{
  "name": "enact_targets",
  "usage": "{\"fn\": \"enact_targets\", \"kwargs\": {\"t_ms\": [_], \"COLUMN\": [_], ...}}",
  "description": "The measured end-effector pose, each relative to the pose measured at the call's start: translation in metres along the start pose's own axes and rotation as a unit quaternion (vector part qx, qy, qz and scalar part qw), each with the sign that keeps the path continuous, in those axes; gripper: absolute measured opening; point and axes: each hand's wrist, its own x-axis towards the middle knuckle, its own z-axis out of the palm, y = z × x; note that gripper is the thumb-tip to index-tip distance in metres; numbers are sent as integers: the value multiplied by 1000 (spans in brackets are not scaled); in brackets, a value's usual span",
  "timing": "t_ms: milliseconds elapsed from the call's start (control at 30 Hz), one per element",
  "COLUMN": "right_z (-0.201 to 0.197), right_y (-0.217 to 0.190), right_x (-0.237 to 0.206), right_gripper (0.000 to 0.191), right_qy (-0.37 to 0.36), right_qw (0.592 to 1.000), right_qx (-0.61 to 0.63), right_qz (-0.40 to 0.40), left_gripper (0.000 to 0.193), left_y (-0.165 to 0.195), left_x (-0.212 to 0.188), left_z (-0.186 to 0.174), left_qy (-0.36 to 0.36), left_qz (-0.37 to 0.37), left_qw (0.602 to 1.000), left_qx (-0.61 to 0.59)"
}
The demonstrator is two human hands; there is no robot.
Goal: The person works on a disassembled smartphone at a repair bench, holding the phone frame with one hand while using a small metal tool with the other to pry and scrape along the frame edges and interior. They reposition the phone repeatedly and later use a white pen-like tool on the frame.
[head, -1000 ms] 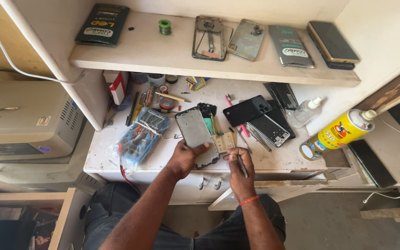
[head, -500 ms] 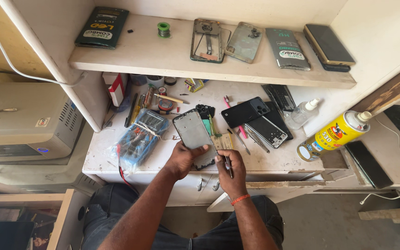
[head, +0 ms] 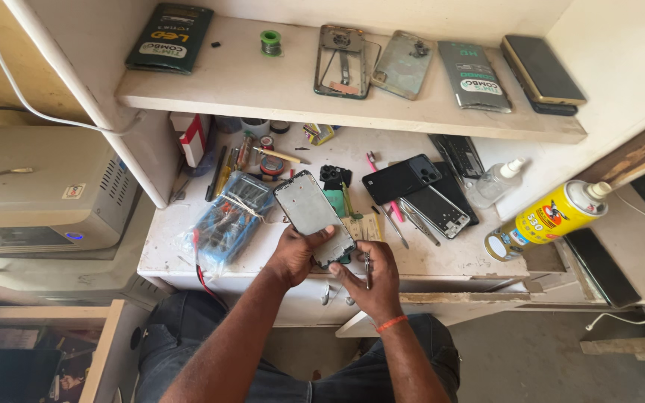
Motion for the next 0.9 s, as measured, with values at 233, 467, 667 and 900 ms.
{"fn": "enact_targets", "kwargs": {"t_ms": [233,467,667,900], "right_z": [-6,-4,-8,39], "right_y": [5,19,-6,-37], "right_x": [-14,-29,-16,19], "right_gripper": [30,23,29,21], "right_qy": [-19,25,82,20], "right_qw": [999,952,923,950], "right_qx": [43,255,320,307], "right_qz": [11,168,198,57], "left_gripper": [39,47,62,81], "left_y": [4,8,13,22], "left_x": [-13,-26,-31,-37], "left_z": [-2,-14,-15,-6], "left_qy": [-23,-90,-94,14], "left_qz": [-24,-96,-168,-165], "left_qw": [999,991,980,986], "left_qx": [-33,-7,-42,-11]}}
